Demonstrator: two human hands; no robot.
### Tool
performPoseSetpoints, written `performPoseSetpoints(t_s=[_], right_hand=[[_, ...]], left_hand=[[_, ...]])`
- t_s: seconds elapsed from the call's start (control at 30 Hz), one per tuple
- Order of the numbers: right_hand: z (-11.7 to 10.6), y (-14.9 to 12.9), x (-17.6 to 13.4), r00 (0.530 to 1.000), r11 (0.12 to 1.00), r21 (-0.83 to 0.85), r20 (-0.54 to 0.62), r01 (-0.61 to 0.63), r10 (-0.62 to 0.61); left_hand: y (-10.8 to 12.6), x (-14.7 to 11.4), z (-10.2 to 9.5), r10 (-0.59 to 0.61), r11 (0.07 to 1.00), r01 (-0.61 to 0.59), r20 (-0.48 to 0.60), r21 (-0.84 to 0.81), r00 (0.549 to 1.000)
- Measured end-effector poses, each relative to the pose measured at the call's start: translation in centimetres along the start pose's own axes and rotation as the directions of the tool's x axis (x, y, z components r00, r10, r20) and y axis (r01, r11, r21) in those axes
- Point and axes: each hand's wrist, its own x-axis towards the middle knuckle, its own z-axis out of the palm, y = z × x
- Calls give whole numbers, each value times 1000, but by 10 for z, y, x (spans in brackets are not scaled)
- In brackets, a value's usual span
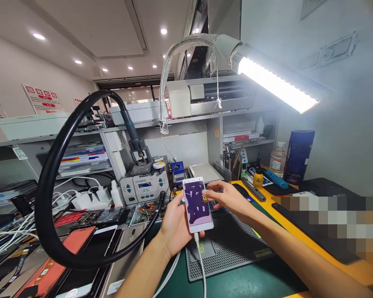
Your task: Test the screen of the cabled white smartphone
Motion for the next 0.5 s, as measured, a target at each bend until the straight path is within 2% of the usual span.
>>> performPoseSetpoints(t_s=[0.23,0.5], right_hand=[[1,0,-1,1000,1000,1,-12,14,-14],[9,2,-2,999,1000,-5,-35,22,-22]], left_hand=[[-1,1,-3,-10,1000,9,15,23,1000],[-4,2,-4,-7,1000,7,11,-24,1000]])
